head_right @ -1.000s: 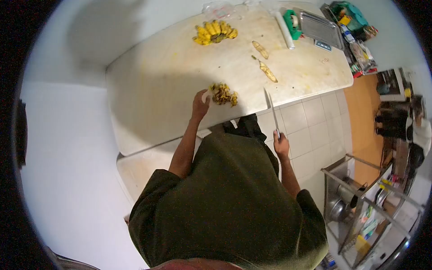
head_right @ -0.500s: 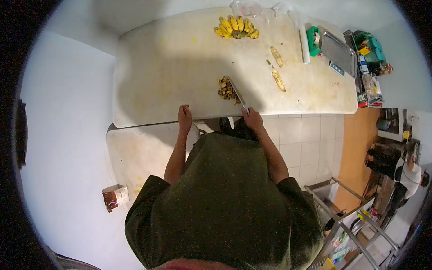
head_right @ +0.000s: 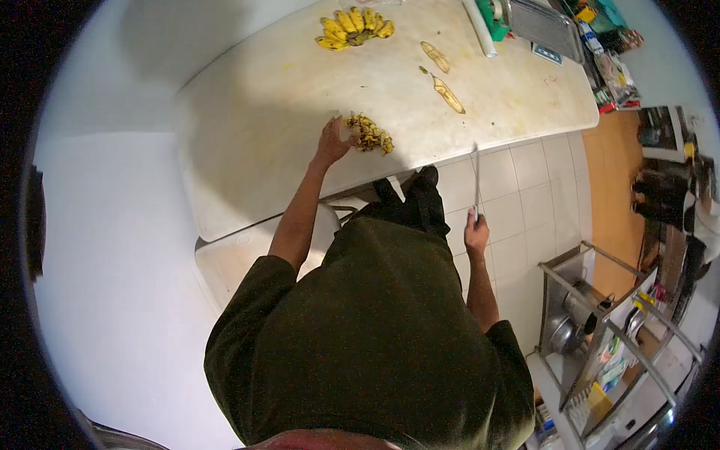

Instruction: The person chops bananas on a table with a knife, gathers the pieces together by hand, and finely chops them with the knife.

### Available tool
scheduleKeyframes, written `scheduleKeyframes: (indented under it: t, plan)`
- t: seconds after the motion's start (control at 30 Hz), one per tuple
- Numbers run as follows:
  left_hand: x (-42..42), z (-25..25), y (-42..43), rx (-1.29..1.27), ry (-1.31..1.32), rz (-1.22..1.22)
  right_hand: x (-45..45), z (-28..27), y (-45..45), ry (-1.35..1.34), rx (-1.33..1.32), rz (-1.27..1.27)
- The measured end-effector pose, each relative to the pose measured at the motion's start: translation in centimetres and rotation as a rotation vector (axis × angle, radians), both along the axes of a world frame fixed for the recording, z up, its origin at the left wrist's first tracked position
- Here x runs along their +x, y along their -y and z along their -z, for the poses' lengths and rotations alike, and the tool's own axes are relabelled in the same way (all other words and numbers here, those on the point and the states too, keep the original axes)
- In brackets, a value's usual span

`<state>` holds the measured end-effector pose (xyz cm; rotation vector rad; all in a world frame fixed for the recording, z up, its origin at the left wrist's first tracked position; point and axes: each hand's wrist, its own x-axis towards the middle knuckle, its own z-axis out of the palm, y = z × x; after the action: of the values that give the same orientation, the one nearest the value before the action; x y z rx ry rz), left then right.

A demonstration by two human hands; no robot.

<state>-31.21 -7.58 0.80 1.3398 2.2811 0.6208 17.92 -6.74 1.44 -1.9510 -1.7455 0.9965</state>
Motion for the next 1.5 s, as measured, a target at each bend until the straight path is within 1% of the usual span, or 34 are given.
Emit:
scheduleKeyframes:
  t: [0.1,0.13,0.23,0.33,0.43,0.47,0.53,0.57,0.67,0.77,0.83,0.87,0.93,0.97,1.0,1.1,1.2,1.27,1.37,1.43,1.5]
  plan:
    - [-0.3,1.9,-2.4,0.064,0.057,-0.015,4.1,-1.3,4.7,0.166,-0.066,0.227]
    - [0.2,2.8,-2.8,0.094,0.091,-0.033,5.3,-1.8,6.5,0.19,-0.073,0.281]
    - [2.4,3.4,-3.1,0.209,0.021,0.006,7.7,-2.2,11.0,0.241,-0.072,0.421]
    - [5.2,3.4,-2.9,0.299,0.079,0.083,8.3,-2.1,14.0,0.257,-0.062,0.52]
    - [7.0,1.2,-2.6,0.28,0.026,0.157,7.8,-1.7,14.2,0.175,-0.086,0.521]
    - [7.3,0.6,-2.5,0.239,-0.049,0.198,7.6,-1.3,13.8,0.167,-0.106,0.51]
    - [7.5,0.1,-2.4,0.205,-0.063,0.21,6.8,0.0,12.0,0.146,-0.14,0.493]
    - [7.5,0.0,-2.4,0.192,-0.069,0.218,5.8,-0.2,10.9,0.136,-0.133,0.441]
    - [6.9,2.4,-2.4,0.248,-0.081,0.235,1.5,-3.1,7.1,0.07,-0.084,0.309]
    - [5.7,5.0,-2.4,0.265,-0.006,0.263,-1.5,-4.5,4.7,-0.05,-0.032,0.202]
    - [5.8,3.8,-2.4,0.204,-0.018,0.231,-3.1,-5.2,3.5,-0.104,-0.029,0.113]
    - [6.0,2.8,-2.3,0.172,-0.026,0.213,-3.9,-6.0,2.9,-0.059,-0.115,0.088]
    - [7.0,-0.7,-2.7,0.087,-0.058,0.175,-5.4,-7.4,2.1,-0.046,-0.143,0.047]
    - [7.6,-1.7,-3.1,0.046,-0.074,0.157,-6.0,-7.7,1.8,-0.04,-0.155,0.028]
    - [7.9,-1.3,-3.5,0.044,-0.111,0.144,-6.4,-7.0,1.8,-0.069,-0.02,0.002]
    - [8.4,-0.3,-4.7,0.023,-0.125,0.091,-6.7,-6.7,1.1,-0.107,-0.074,-0.03]
    - [7.7,0.9,-5.8,-0.002,-0.2,0.148,-6.5,-7.6,0.5,-0.027,-0.085,-0.066]
    - [6.9,1.0,-6.5,-0.03,-0.206,0.245,-6.1,-7.4,0.2,-0.017,-0.043,-0.082]
    - [5.8,0.6,-7.2,-0.121,-0.24,0.388,-5.3,-6.7,-0.3,-0.017,-0.113,-0.029]
    - [5.3,0.5,-7.5,-0.165,-0.265,0.452,-5.2,-6.7,-0.6,-0.021,-0.086,-0.001]
    - [5.2,0.4,-7.2,-0.168,-0.284,0.493,-4.8,-5.4,-0.9,-0.034,-0.059,0.036]
